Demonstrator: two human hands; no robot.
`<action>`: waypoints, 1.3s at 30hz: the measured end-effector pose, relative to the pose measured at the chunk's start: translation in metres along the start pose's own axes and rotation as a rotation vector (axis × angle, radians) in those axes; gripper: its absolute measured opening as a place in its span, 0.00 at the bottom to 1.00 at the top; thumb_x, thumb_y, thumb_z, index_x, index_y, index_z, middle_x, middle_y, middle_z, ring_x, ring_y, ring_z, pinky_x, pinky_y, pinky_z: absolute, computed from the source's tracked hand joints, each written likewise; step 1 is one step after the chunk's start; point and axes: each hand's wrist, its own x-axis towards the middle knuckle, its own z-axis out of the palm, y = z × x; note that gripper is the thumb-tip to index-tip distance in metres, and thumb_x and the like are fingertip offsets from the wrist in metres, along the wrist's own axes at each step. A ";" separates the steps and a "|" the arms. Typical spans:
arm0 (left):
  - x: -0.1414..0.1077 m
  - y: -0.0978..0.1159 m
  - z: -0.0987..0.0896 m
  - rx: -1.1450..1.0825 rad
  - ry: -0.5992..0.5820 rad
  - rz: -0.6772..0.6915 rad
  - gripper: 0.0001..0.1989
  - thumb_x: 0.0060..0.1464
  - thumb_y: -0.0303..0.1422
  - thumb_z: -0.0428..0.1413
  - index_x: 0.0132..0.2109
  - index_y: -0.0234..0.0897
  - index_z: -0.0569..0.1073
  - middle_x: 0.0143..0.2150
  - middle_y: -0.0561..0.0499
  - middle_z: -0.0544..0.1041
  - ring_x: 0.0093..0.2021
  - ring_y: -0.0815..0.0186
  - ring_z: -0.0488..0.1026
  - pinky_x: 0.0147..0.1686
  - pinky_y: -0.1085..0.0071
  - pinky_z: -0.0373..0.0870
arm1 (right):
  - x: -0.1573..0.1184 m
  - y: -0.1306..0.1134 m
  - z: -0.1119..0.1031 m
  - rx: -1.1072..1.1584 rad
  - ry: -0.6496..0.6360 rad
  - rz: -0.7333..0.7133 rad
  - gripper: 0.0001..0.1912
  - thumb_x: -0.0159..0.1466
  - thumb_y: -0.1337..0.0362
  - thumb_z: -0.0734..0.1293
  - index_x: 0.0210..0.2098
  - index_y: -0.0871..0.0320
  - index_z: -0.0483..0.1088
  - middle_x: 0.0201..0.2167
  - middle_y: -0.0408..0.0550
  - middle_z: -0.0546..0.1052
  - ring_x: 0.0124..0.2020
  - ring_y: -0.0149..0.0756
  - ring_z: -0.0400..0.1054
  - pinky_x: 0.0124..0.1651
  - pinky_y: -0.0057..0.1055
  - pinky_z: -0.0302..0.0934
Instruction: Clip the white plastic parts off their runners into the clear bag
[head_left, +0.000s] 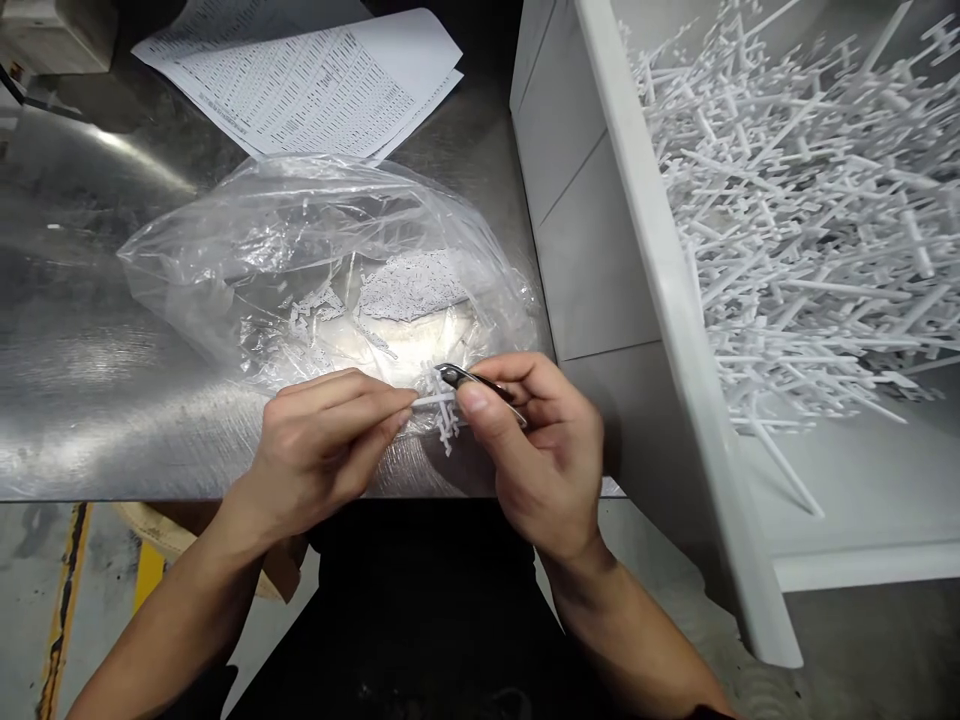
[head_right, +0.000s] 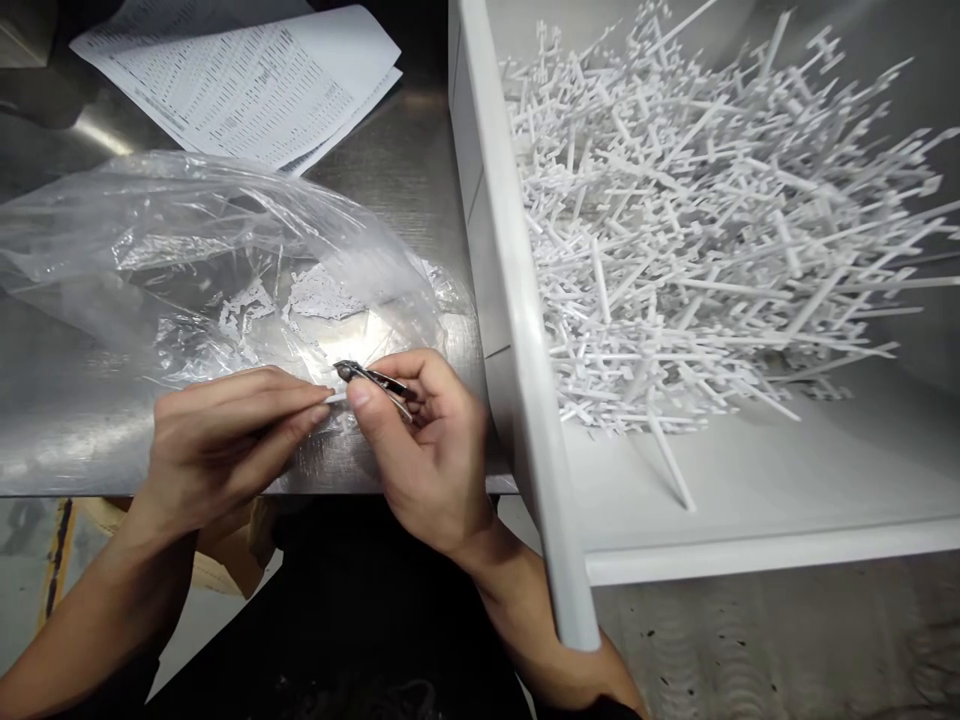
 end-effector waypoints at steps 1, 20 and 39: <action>0.000 0.000 -0.001 -0.009 0.020 -0.012 0.12 0.67 0.23 0.63 0.53 0.41 0.83 0.43 0.51 0.86 0.40 0.67 0.85 0.40 0.70 0.83 | -0.002 -0.001 -0.001 0.000 0.019 -0.010 0.04 0.70 0.62 0.74 0.39 0.54 0.76 0.26 0.39 0.76 0.23 0.29 0.66 0.25 0.27 0.61; -0.004 0.004 -0.001 0.016 0.203 -0.041 0.19 0.62 0.20 0.67 0.54 0.48 0.84 0.40 0.56 0.85 0.37 0.68 0.83 0.35 0.69 0.83 | -0.014 0.005 -0.009 -0.170 -0.039 -0.058 0.04 0.70 0.63 0.75 0.42 0.51 0.76 0.25 0.38 0.74 0.23 0.31 0.64 0.25 0.29 0.62; 0.029 -0.009 -0.016 0.202 0.133 0.040 0.07 0.64 0.24 0.66 0.47 0.39 0.85 0.40 0.53 0.88 0.36 0.68 0.85 0.38 0.74 0.83 | 0.012 0.001 0.005 -0.024 -0.005 0.066 0.07 0.71 0.61 0.73 0.37 0.56 0.74 0.23 0.37 0.70 0.23 0.28 0.61 0.25 0.27 0.56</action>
